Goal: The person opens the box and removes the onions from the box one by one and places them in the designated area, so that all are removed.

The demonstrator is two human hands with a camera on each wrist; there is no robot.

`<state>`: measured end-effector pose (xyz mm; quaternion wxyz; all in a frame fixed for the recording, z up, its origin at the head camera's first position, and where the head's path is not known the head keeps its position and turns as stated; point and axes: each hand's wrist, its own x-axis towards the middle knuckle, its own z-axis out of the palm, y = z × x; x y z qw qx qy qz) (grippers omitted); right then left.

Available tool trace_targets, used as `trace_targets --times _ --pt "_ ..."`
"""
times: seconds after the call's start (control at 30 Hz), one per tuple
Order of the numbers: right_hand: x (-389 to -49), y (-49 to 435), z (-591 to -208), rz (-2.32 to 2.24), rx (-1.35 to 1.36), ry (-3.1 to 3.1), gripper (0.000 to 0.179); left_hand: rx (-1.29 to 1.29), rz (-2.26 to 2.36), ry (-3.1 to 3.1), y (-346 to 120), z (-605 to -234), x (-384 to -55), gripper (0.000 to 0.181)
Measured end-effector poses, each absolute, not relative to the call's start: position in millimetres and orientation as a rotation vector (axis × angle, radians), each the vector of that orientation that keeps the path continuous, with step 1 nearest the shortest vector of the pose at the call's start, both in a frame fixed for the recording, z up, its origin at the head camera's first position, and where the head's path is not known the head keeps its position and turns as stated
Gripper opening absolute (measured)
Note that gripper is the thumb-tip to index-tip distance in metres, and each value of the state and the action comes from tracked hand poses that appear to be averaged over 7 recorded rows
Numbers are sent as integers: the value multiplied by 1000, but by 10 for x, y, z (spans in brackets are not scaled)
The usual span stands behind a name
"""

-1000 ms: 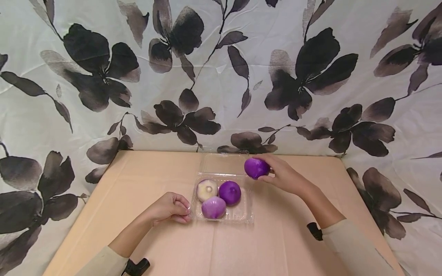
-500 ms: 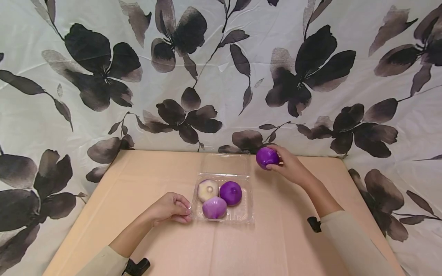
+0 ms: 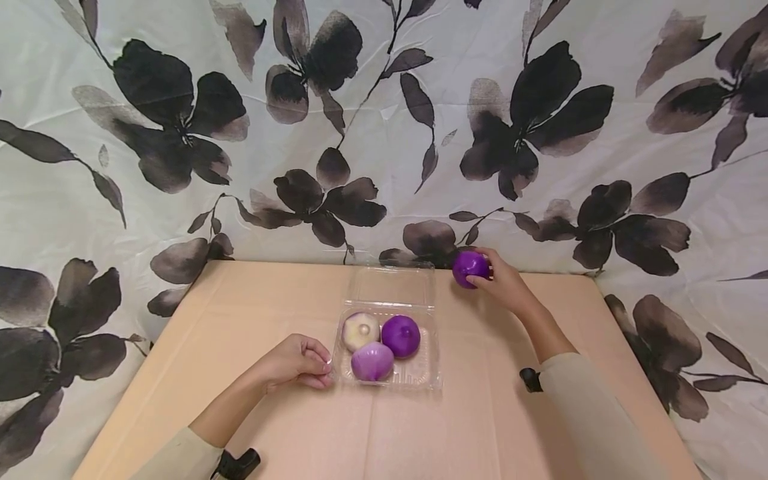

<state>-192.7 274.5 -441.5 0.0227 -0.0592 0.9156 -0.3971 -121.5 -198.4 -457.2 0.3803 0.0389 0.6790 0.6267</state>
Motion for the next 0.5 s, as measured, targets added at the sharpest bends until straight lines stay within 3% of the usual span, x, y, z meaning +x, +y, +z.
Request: trace_targets --times 0.5 --pt "-2112 2746 -4727 -1195 12 2815 67 106 1592 1749 -1992 -4540 -1218 19"
